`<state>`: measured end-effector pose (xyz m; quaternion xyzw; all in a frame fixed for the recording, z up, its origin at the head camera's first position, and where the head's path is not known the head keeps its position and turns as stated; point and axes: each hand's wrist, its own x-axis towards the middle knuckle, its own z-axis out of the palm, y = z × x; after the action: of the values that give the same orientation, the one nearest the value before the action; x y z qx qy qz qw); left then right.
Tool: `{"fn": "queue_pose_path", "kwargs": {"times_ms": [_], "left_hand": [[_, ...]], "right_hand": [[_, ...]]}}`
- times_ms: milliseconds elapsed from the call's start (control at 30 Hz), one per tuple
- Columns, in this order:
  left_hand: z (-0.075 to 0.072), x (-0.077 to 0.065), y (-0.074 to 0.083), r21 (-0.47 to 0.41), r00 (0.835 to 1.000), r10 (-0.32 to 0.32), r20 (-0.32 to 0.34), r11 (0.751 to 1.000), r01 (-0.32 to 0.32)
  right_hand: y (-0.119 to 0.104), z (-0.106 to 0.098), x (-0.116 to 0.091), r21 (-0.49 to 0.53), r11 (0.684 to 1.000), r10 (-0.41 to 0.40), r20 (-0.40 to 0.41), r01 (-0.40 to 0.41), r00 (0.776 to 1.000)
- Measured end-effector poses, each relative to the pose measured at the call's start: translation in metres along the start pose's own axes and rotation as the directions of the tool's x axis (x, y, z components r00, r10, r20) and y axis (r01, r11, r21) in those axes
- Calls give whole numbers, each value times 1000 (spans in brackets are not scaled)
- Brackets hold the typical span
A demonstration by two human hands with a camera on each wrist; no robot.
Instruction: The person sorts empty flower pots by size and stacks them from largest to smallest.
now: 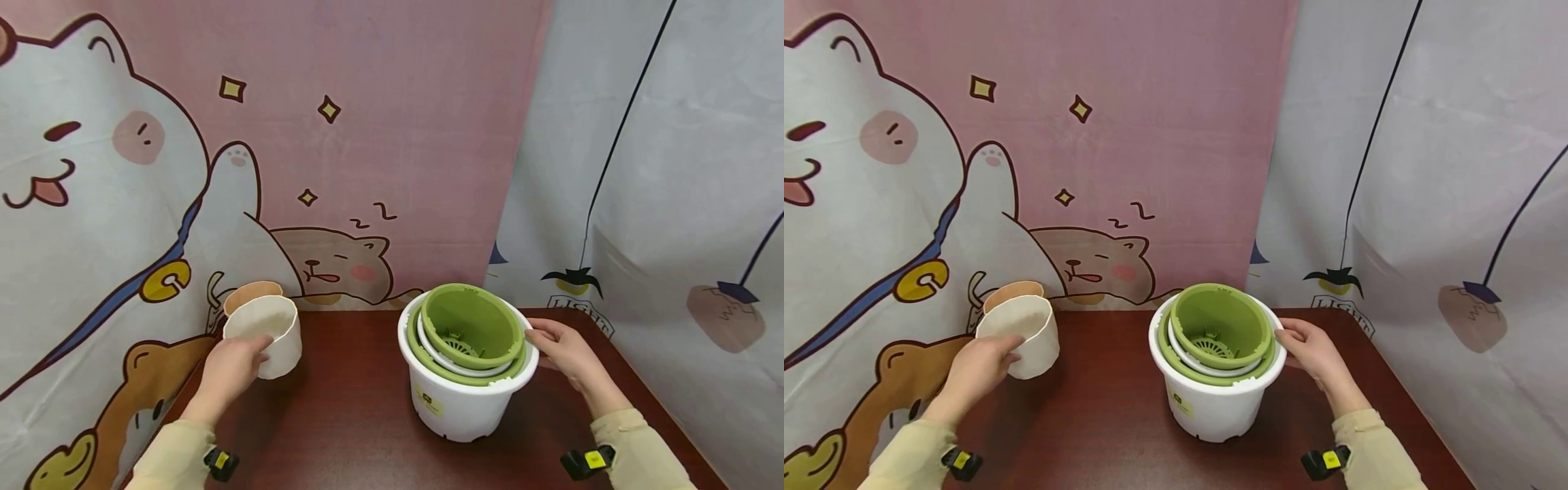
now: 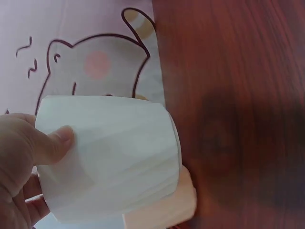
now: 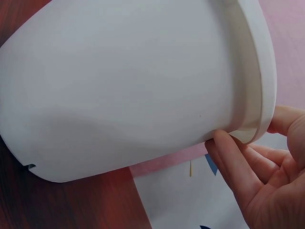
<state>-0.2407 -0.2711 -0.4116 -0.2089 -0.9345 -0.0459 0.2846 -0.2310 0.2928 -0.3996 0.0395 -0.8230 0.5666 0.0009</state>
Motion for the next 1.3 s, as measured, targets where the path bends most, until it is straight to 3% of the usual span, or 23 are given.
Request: {"fn": "queue_pose_path", "kwargs": {"times_ms": [300,533,867,1300], "left_hand": [[-10,20,17,14,993,90,-74,996,-89],[-20,35,34,21,986,118,-119,993,-116],[-28,59,56,-22,957,209,-202,976,-217],[-45,89,84,-74,924,251,-289,956,-283]], "right_hand": [[1,0,0,21,1000,-2,0,2,1000],[0,0,0,-10,1000,10,-7,-10,1000],[0,0,-1,4,1000,0,-9,0,1000],[0,1,-1,-4,1000,8,-7,-8,1000]]}}
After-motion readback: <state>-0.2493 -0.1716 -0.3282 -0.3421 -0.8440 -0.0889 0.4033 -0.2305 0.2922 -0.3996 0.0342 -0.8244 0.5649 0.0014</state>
